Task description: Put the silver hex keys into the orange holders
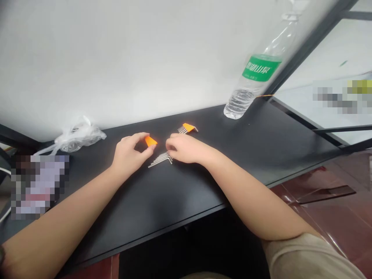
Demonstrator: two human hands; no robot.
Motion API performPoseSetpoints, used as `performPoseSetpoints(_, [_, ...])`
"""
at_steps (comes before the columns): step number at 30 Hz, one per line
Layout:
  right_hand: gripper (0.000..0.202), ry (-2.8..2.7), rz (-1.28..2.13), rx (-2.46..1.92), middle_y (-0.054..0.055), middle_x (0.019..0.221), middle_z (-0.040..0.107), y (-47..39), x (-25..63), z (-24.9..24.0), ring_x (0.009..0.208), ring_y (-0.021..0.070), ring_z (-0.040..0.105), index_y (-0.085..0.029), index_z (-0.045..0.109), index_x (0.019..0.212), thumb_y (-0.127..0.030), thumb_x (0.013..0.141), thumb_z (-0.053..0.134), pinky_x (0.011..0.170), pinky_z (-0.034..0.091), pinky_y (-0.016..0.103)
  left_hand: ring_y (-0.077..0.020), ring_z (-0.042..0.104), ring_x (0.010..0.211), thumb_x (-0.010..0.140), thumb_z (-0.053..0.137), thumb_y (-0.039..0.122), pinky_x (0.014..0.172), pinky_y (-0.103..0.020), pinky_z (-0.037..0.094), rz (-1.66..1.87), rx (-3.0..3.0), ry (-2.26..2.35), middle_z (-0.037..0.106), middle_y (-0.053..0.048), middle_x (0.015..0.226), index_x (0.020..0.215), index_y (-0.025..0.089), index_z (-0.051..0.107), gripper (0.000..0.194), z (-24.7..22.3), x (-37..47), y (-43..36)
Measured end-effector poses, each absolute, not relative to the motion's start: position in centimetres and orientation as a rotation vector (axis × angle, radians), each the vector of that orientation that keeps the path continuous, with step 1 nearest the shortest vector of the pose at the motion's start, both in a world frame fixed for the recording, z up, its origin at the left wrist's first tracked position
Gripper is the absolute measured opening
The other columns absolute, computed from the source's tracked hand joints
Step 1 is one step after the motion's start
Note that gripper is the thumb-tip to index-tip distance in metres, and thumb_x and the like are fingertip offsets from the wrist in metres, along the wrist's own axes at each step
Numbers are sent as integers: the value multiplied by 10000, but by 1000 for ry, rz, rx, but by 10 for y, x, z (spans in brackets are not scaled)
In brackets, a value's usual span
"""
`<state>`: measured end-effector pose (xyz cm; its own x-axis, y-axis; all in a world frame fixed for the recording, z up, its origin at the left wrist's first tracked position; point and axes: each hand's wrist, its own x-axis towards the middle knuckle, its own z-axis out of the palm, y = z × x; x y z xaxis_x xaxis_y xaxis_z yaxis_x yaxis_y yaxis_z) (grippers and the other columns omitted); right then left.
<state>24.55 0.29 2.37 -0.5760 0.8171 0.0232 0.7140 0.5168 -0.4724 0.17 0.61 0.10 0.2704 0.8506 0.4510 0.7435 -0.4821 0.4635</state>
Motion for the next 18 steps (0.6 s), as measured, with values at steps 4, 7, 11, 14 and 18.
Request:
performPoseSetpoints(4, [53, -2545, 671, -1260, 44, 1003, 630, -3, 247, 30, 753, 146, 578, -201, 708, 931, -215, 897, 669, 699, 426, 286, -253, 735, 967, 861, 739, 411, 947, -390, 540, 1014, 2301, 1475, 790, -38, 1116, 1225, 248, 725, 399, 0, 1, 7])
performPoseSetpoints(7, [65, -2632, 671, -1230, 45, 1029, 639, -8, 246, 33, 742, 148, 584, -213, 717, 942, -236, 898, 675, 718, 434, 301, -243, 742, 993, 874, 728, 398, 913, -366, 566, 1019, 2238, 1416, 784, -45, 1138, 1281, 238, 700, 439, -1, -1, 8])
performPoseSetpoints(11, [50, -2732, 478, -1279, 68, 985, 646, -19, 235, 33, 744, 172, 588, -196, 683, 868, -187, 889, 639, 687, 415, 317, -249, 736, 1009, 872, 737, 390, 955, -396, 574, 1054, 2228, 1392, 777, -56, 1143, 1319, 231, 686, 477, -1, -1, 9])
performPoseSetpoints(14, [73, -2770, 220, -1344, 97, 912, 639, -29, 222, 32, 723, 190, 565, -179, 636, 792, -151, 860, 635, 659, 382, 338, -244, 708, 1076, 889, 717, 341, 993, -414, 572, 1087, 2248, 1290, 727, -77, 1272, 1359, 238, 662, 484, -2, -1, 10])
performPoseSetpoints(18, [69, -2656, 334, -1370, 76, 867, 644, -33, 218, 36, 691, 168, 540, -187, 595, 790, -144, 838, 619, 607, 359, 316, -208, 704, 1011, 889, 713, 296, 960, -402, 593, 1137, 2049, 1154, 688, -94, 1282, 1383, 247, 645, 502, -6, -1, 13])
